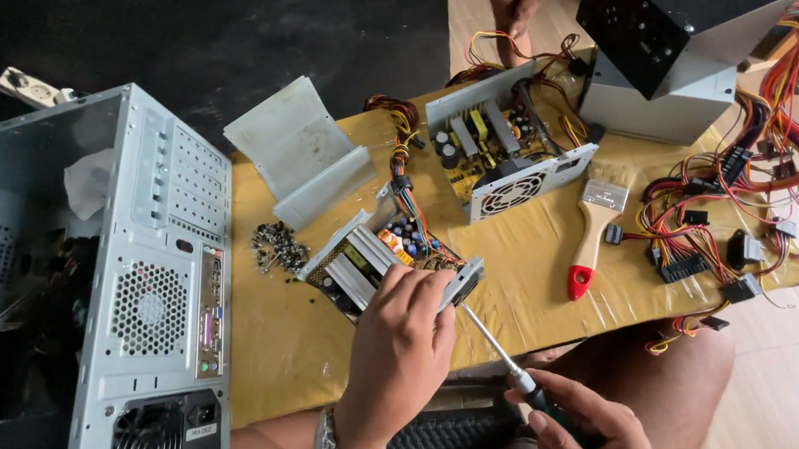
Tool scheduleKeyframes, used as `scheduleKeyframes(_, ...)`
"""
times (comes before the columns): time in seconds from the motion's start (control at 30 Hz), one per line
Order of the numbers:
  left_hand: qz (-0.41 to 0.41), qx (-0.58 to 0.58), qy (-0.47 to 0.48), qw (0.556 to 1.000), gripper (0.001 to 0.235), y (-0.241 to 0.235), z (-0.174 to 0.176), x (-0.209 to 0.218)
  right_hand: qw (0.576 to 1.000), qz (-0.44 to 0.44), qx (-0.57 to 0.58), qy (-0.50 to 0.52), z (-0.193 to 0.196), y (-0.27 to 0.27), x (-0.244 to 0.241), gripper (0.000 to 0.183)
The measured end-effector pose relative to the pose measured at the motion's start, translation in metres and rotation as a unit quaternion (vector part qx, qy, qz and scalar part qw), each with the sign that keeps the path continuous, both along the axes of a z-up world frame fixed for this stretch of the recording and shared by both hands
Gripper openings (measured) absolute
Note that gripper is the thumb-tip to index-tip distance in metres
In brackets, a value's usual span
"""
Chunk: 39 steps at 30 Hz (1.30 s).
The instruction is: The person sits on the floor and uses a screwdriver to remove screws from a computer power supply unit. They hold the unit with one hand while turning the screwdriver with the other, working on the metal casing of the device.
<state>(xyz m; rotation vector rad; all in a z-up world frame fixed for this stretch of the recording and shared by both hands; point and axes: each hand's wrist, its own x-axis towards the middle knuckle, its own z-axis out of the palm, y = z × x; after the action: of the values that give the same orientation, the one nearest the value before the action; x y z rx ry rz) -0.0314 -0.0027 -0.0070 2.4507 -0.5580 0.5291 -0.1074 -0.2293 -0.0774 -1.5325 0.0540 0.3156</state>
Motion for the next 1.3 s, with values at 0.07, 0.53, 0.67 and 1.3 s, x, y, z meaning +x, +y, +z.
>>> scheduleKeyframes(0.07,-0.007,-0.004,0.011,1.000,0.027,0.001,-0.003,0.002,1.000,-0.004,0.011,0.012,-0.001,0.000,0.004,0.044)
scheduleKeyframes(0.53,-0.008,0.013,0.008,1.000,0.031,0.003,-0.007,0.002,1.000,-0.005,-0.023,-0.012,0.009,-0.001,0.008,0.042)
scheduleKeyframes(0.67,-0.020,0.010,0.008,1.000,0.030,0.005,-0.007,0.002,0.982,0.004,0.119,0.144,0.000,-0.015,0.019,0.044)
scheduleKeyframes(1.3,-0.006,-0.007,0.009,1.000,0.025,0.003,-0.006,0.000,0.987,-0.035,-0.154,-0.031,0.004,-0.013,0.024,0.035)
